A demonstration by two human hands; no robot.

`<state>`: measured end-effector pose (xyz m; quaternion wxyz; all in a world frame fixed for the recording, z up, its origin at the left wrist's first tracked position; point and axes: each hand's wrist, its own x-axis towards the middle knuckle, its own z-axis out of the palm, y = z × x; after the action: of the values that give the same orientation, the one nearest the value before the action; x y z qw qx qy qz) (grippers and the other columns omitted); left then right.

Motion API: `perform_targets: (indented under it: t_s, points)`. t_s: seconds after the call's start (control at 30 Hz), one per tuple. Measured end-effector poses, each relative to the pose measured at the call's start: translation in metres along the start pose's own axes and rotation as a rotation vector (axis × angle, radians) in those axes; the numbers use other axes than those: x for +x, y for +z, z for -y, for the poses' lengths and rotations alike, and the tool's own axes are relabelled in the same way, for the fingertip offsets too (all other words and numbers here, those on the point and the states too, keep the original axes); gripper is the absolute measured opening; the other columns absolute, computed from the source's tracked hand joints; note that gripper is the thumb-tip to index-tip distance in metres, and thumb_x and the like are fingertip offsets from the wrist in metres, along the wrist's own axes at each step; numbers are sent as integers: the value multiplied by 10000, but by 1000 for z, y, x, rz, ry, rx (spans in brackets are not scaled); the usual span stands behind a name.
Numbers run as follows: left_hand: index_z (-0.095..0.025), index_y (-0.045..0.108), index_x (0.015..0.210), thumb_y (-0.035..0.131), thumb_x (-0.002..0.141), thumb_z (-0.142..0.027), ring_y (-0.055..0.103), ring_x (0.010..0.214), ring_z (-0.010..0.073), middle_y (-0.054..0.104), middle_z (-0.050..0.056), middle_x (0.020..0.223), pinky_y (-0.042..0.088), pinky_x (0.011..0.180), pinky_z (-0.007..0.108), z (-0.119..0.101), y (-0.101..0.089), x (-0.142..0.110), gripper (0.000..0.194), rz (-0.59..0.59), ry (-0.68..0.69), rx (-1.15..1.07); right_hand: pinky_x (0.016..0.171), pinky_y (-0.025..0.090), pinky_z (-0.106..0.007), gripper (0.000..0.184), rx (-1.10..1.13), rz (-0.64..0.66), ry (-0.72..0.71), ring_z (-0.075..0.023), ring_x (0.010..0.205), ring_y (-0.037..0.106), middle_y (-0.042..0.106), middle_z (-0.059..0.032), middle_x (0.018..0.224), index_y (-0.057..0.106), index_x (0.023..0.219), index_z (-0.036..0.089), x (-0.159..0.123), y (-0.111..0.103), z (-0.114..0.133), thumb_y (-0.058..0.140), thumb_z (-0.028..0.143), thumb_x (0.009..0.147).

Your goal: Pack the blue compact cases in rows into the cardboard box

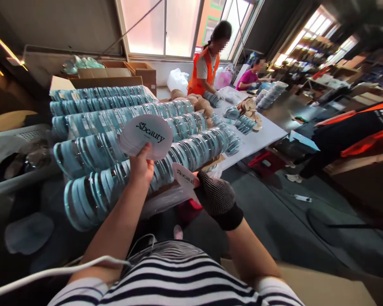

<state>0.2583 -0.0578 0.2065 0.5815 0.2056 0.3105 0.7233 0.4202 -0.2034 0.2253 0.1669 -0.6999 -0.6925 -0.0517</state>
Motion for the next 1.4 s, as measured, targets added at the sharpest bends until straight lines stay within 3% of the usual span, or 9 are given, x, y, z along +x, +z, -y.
perform_targets:
  t_s: [0.07,0.3,0.53,0.7,0.93,1.13,1.23,1.3,1.4]
  points:
    - [-241,661,1123,765,661,-69,647,1165,229,718,49,1174,534,1009,439,1,-2,1,504,6,1,-7,586,398,-263,371,13,16,-20,-211,741,710,757,-67,834,708,1064,228,3,7,2,367,355,991]
    - [-244,667,1122,757,673,-68,662,1143,230,726,54,1161,549,986,429,1,-4,2,490,13,6,-36,641,437,-269,364,37,117,33,-222,813,718,756,-99,900,617,1225,183,38,77,13,395,364,999]
    - [-238,688,1042,726,698,-38,669,1126,205,735,36,1141,550,987,399,-1,-1,1,400,-5,1,-61,702,465,-241,270,225,95,104,-191,863,720,753,-89,939,652,1092,149,34,90,6,454,291,974]
    - [-240,694,1003,754,684,-73,650,1168,224,730,37,1154,531,1013,441,1,-4,4,364,18,20,-50,796,496,-228,279,276,58,2,-175,937,721,759,-85,1018,689,1114,182,43,112,8,450,262,995]
    - [-261,696,1001,776,658,-72,644,1180,225,734,23,1133,534,1014,418,1,-5,1,400,33,5,-49,725,533,-363,335,229,177,24,-255,781,718,737,-156,840,705,952,151,44,112,15,390,255,999]
    - [-233,695,1057,773,654,-54,667,1128,199,740,39,1126,528,1016,357,4,-3,0,448,-5,50,-22,472,489,-208,346,788,445,-100,-118,391,538,561,56,464,661,1116,104,45,95,0,354,186,978]
    - [-219,695,1053,793,639,-73,672,1114,201,747,45,1097,526,1014,349,8,-2,1,450,-23,65,19,560,518,-183,343,769,172,-56,-104,477,608,656,34,566,702,1051,59,60,78,-6,422,231,953]
    - [-205,690,1051,815,614,-93,663,1132,210,746,52,1093,516,1026,362,9,-2,2,469,-10,75,24,766,543,-192,337,698,-95,-11,-115,776,711,761,-62,883,694,1107,65,82,66,-7,450,236,949]
    - [-188,682,1047,840,571,-119,676,1093,215,746,60,1080,520,1012,369,13,-1,3,507,19,105,17,1026,493,-326,402,610,-299,-80,-170,1210,612,647,-135,1307,584,1325,127,115,54,-2,463,249,961]
